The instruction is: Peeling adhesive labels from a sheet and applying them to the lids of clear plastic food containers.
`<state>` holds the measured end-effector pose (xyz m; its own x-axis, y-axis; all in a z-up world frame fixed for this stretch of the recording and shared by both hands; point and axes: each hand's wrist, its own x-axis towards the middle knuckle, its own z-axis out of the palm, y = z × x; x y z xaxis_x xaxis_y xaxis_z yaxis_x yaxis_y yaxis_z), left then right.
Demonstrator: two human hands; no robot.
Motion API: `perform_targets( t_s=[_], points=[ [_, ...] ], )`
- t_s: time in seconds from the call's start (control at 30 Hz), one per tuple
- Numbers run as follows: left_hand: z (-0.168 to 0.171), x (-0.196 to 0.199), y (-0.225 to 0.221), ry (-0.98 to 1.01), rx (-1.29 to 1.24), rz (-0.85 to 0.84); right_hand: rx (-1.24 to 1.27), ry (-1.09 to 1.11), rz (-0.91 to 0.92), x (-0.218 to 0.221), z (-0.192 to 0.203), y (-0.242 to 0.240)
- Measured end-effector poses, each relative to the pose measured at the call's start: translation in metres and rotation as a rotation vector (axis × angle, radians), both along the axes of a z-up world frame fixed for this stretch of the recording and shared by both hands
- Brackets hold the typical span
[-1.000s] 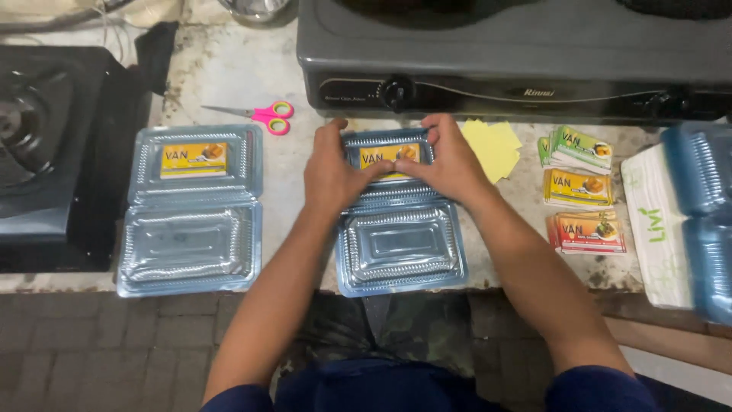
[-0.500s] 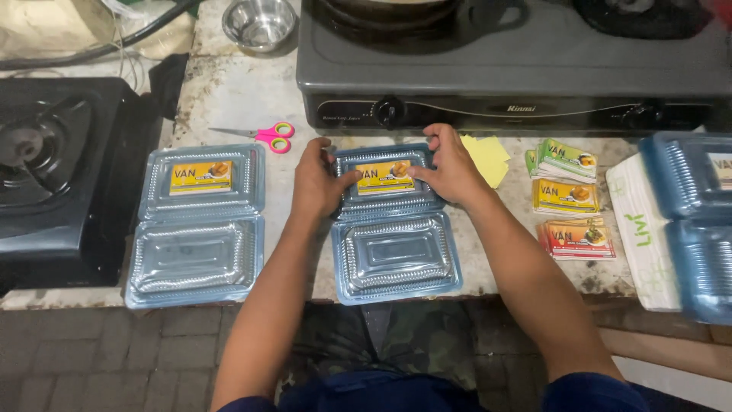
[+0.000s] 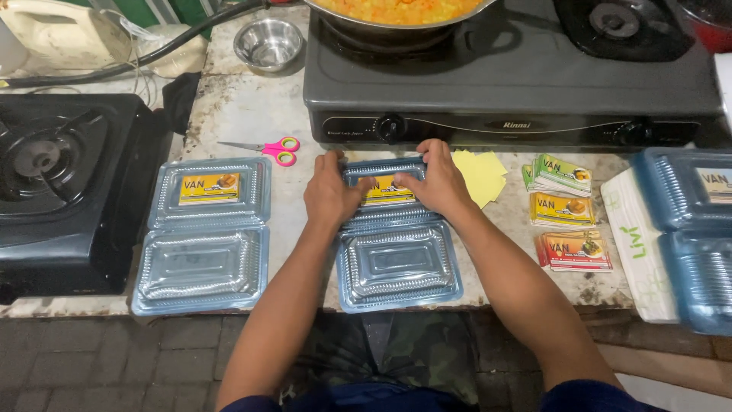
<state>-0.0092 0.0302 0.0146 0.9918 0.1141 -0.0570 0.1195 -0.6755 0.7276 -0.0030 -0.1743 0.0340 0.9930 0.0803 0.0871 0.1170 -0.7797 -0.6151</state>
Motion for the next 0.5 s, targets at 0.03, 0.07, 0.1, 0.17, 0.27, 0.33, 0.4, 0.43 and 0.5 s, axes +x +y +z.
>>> perform_targets(
  t_s=[0.03, 0.07, 0.1, 0.17, 0.27, 0.33, 0.4, 0.43, 0.5],
  points=[
    [-0.001, 0.0, 0.001, -0.001, -0.001, 0.0, -0.001, -0.001, 0.0, 0.002, -0.002, -0.003],
    [-0.002, 0.001, 0.003, -0.008, -0.021, 0.021, 0.006, -0.006, -0.002, 0.005, -0.004, -0.007],
    [-0.003, 0.001, 0.004, -0.015, -0.041, 0.041, 0.012, -0.011, -0.004, 0.007, -0.007, -0.01],
    [-0.012, 0.005, 0.006, -0.047, -0.047, 0.051, 0.008, -0.023, -0.005, 0.005, -0.006, -0.012],
    [0.006, -0.006, 0.002, -0.072, -0.033, 0.034, -0.026, 0.005, -0.015, -0.003, 0.004, -0.004],
    [0.025, -0.01, -0.004, -0.074, -0.016, 0.007, -0.058, 0.038, -0.027, -0.002, 0.011, 0.004],
    [0.036, -0.014, -0.009, 0.008, 0.116, -0.009, -0.125, 0.049, -0.011, -0.004, 0.009, 0.009],
    [0.028, -0.009, -0.009, 0.011, 0.115, -0.008, -0.126, 0.052, -0.01, -0.005, 0.009, 0.01],
    [0.013, 0.001, -0.01, 0.026, 0.162, -0.017, -0.172, 0.072, -0.019, -0.004, 0.011, 0.01]
  ],
)
